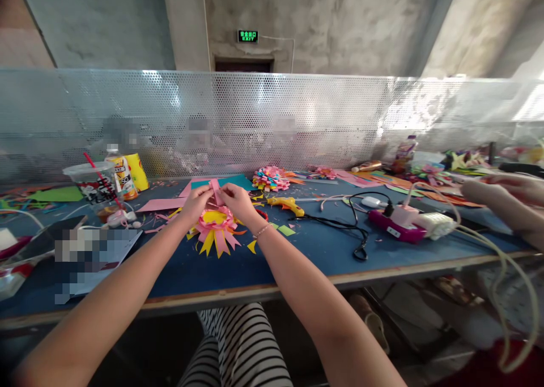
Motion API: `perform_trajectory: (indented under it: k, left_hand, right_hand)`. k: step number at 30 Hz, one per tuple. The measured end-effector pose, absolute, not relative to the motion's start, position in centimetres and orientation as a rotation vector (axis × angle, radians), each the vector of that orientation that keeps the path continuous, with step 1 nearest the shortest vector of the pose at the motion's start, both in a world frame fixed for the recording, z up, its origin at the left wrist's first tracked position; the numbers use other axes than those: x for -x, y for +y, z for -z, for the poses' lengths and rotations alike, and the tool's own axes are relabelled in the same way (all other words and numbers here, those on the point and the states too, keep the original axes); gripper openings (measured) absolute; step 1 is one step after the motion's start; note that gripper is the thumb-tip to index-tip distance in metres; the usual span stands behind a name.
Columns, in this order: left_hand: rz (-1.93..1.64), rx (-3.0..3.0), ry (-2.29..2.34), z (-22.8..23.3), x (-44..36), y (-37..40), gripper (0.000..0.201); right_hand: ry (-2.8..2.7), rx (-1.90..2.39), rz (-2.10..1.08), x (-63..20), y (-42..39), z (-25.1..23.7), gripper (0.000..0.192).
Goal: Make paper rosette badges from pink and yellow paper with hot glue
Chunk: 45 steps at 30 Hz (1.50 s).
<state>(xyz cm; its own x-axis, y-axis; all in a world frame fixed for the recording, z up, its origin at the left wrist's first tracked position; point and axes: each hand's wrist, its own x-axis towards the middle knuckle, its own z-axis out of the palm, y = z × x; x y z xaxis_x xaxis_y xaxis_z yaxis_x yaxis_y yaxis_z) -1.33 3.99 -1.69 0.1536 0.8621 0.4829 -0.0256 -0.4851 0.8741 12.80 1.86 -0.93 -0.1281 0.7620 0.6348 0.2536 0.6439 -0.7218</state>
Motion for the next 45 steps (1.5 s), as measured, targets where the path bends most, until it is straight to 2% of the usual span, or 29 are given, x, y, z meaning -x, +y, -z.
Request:
perform_trajectory:
  k: [11,17,25,31,37,45]
  left_hand:
    - [-1.314,-1.559,0.765,0.9,1.1,2.9,0.023]
    - [-1.41,-1.78,0.822,1.3,1.2,3.3,0.032]
    - [-1.471,-1.887,0.906,1.4,1.3,3.5,0.032]
    - [-1.422,-1.863,0.844,1.3,1.0,3.1,0.028]
    - [-1.37,-1.963,0.841,1.2,0.9,2.8,0.028]
    - [-1.337,-2.022,0.854,1.3,0.6,2.3,0.031]
  right_hand:
    - [-1.716,0.918,-0.442,-13.0,1.8,0.8,0.023]
    - [-1.682,1.016,-0.358,-12.9,1.7,0.8,0.018]
    - [-1.657,1.012,-0.313,-12.9,1.5,0.7,0.019]
    - [-1.467,0.763,-0.63,-13.1,2.1,0.3,0.023]
    - [-1.427,0.698,-0.9,-13.0,1.6,-0.1,0.026]
    - [-1.394,0.665,-1.019,-12.9,1.2,0.0,0.027]
